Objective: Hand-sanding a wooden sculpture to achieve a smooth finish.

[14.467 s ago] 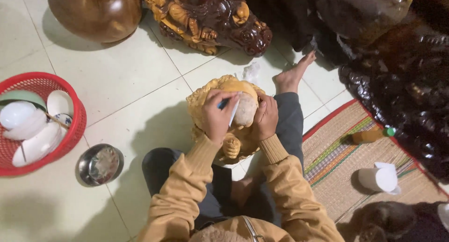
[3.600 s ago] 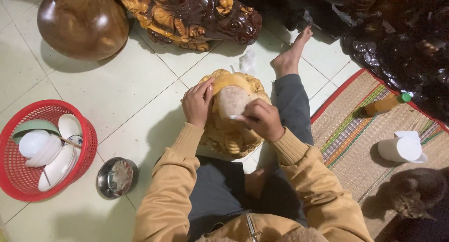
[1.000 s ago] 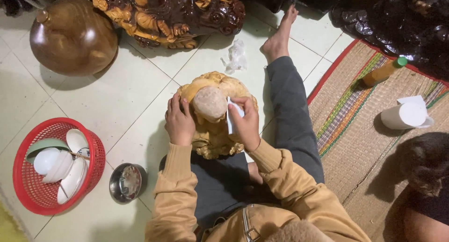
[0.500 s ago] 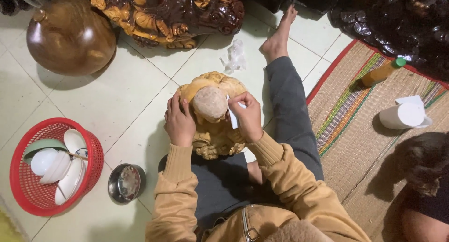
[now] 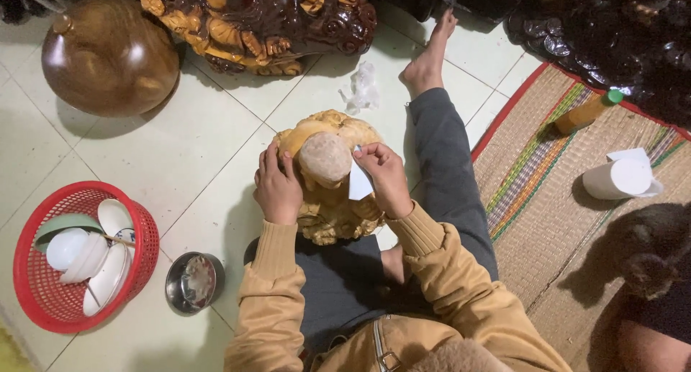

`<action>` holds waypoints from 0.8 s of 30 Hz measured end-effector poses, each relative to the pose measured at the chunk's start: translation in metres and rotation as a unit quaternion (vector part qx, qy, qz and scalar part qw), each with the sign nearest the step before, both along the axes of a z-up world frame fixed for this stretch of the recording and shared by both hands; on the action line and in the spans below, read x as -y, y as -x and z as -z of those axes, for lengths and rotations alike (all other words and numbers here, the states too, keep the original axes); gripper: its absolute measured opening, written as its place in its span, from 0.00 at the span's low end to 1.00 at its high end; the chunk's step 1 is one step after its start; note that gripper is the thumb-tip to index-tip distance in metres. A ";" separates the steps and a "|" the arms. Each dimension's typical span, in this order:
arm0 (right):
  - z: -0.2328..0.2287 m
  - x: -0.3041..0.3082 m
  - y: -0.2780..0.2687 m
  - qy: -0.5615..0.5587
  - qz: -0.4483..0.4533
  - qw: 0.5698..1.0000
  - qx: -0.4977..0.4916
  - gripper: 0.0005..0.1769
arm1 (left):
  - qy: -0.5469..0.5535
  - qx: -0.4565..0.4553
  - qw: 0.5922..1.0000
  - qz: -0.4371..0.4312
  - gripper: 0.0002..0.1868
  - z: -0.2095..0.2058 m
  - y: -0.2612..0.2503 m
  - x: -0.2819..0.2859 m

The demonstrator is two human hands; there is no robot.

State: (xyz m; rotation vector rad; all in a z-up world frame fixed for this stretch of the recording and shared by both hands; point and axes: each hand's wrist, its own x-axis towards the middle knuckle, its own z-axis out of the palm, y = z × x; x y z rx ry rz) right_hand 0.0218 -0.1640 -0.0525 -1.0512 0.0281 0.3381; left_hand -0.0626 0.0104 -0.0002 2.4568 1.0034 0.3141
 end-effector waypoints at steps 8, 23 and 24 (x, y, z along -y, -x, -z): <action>0.001 0.001 0.002 0.020 -0.016 0.999 0.030 0.06 | 0.005 0.002 1.000 0.004 0.25 0.001 0.000 -0.001; -0.016 0.003 0.027 0.080 -0.028 0.993 0.077 0.03 | -0.006 -0.004 1.000 -0.001 0.26 -0.001 0.000 0.002; -0.020 0.004 0.026 0.082 -0.025 0.993 0.077 0.02 | -0.001 -0.004 1.000 0.000 0.26 0.000 0.000 0.002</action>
